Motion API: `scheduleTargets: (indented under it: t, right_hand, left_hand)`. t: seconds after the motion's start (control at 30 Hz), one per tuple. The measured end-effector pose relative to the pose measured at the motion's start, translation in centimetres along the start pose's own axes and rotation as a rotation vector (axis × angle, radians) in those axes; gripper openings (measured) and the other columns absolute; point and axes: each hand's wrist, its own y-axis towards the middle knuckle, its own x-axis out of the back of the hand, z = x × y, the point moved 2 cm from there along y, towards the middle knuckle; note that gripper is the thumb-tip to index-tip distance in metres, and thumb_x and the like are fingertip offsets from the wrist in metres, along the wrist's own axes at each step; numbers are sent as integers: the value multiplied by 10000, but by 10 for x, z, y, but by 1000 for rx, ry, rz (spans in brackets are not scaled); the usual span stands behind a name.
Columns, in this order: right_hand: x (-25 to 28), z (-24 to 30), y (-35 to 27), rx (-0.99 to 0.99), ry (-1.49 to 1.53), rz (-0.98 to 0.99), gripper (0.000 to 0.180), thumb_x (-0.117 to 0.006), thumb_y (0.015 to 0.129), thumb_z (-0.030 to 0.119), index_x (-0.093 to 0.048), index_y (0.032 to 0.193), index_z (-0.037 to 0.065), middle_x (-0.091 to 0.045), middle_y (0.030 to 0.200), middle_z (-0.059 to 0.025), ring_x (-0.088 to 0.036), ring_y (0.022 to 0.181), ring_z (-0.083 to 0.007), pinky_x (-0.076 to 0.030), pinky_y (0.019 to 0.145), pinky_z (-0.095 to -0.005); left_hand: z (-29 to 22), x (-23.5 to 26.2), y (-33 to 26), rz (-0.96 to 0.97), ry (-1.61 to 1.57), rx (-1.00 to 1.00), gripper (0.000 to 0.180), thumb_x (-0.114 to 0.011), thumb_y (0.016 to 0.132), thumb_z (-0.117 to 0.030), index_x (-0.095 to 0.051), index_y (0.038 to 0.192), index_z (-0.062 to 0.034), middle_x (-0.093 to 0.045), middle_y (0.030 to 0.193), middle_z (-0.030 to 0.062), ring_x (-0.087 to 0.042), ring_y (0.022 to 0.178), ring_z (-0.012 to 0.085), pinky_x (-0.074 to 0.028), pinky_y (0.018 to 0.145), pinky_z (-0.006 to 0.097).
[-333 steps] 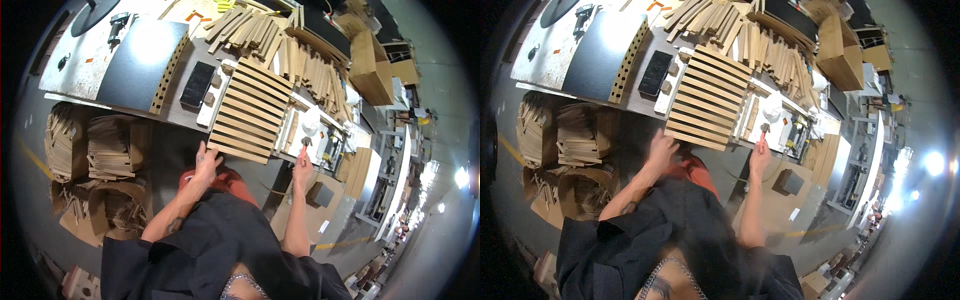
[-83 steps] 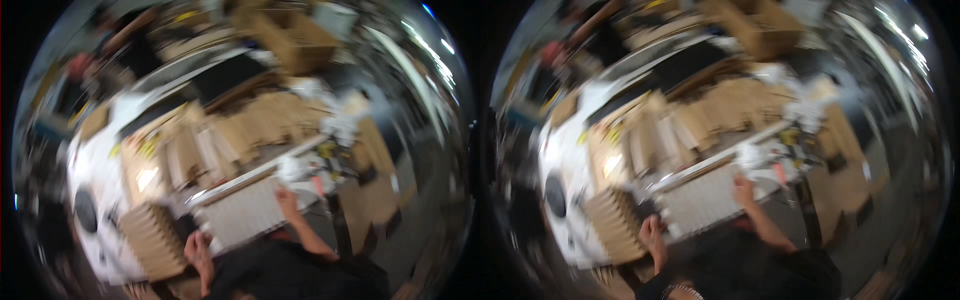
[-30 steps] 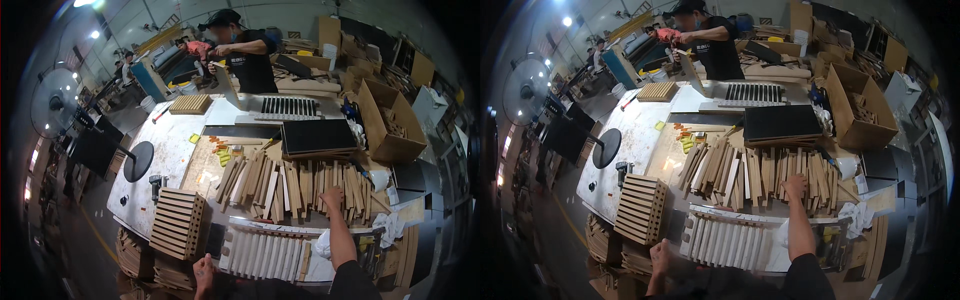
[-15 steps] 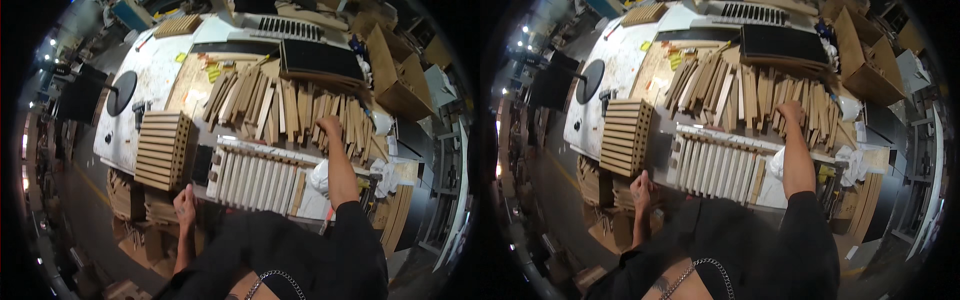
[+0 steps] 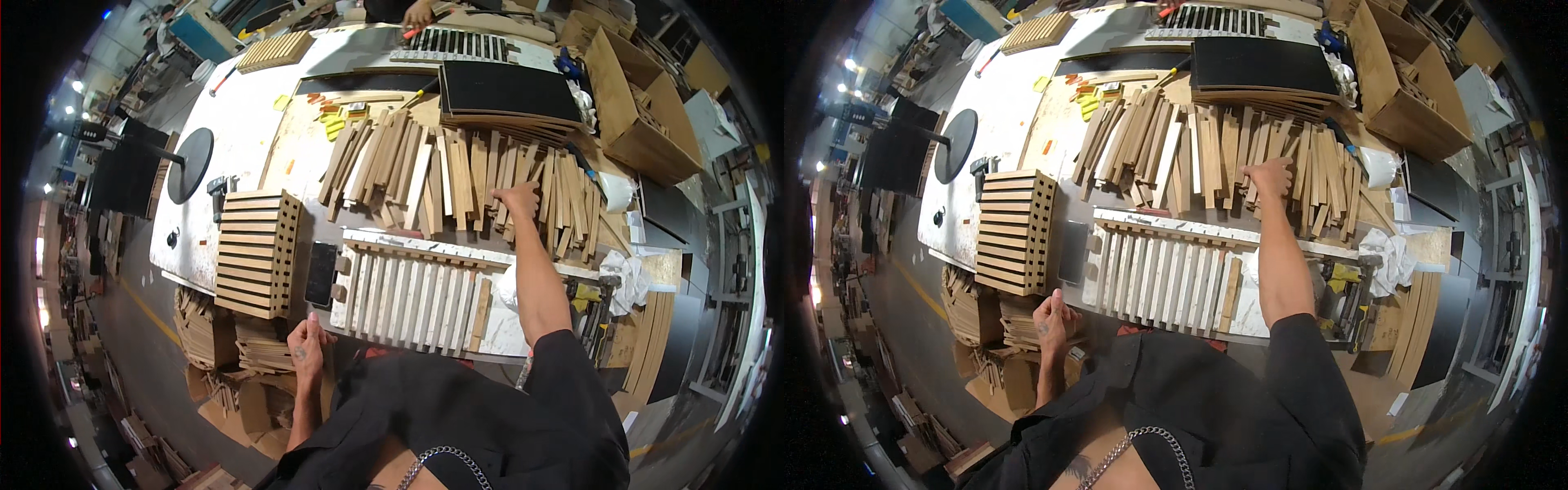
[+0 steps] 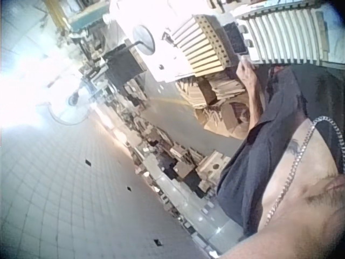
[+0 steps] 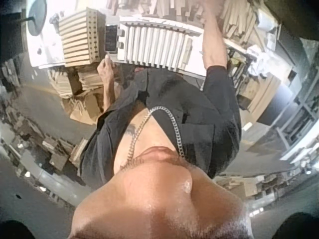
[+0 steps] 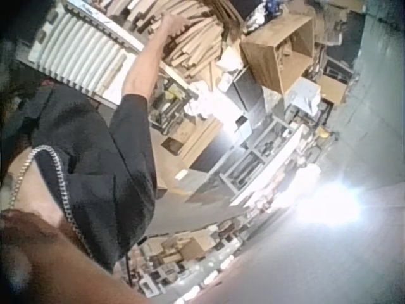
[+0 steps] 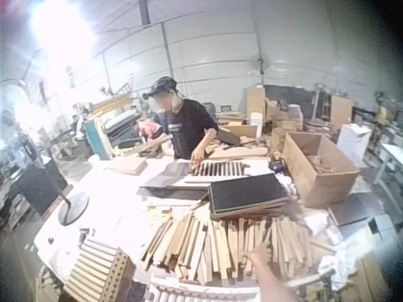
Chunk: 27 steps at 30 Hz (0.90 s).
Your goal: The person hammers wooden slats onto a slatted panel with a hammer and sets it aside. The person then places wooden slats into an assembly jig and applies glue onto the slats using a glue bag.
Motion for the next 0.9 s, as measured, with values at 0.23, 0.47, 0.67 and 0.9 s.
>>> scheduleTargets:
  t: [0.23, 0.47, 0.67, 0.9]
  right_hand:
    - [-43, -15, 45, 158, -65, -25, 1259, -869, 596, 453, -112, 1510, 31, -283, 1463, -343, -372, 1312, -498, -330, 1036, -645]
    - [5, -11, -13, -54, -45, -28, 1392, -895, 582, 428, 73, 1524, 92, -389, 1382, -346, -447, 1261, -459, -383, 1033, -552]
    - [0, -14, -11, 58, 45, -29, 1424, -915, 542, 424, 64, 1528, 116, -302, 1428, -374, -412, 1293, -466, -384, 1055, -523]
    - [10, -15, -1, 73, 77, 47, 1392, -916, 565, 374, 45, 1524, 67, -394, 1415, -320, -465, 1281, -386, -422, 1043, -456]
  left_hand:
    - [-23, 4, 2, -43, 183, -165, 474, -521, 1002, -284, -506, 618, -7, -511, 568, 35, -509, 529, 114, -468, 538, 301]
    - [12, 12, 3, -59, 131, -80, 442, -531, 988, -271, -537, 632, -8, -523, 572, 25, -504, 537, 102, -459, 542, 274]
    - [4, 16, 8, -147, 160, -58, 415, -575, 968, -322, -580, 685, -18, -494, 616, -34, -421, 591, 48, -354, 519, 252]
    - [-26, 0, 12, -92, 97, -38, 452, -550, 989, -306, -537, 644, -14, -520, 596, 6, -498, 543, 85, -454, 545, 257]
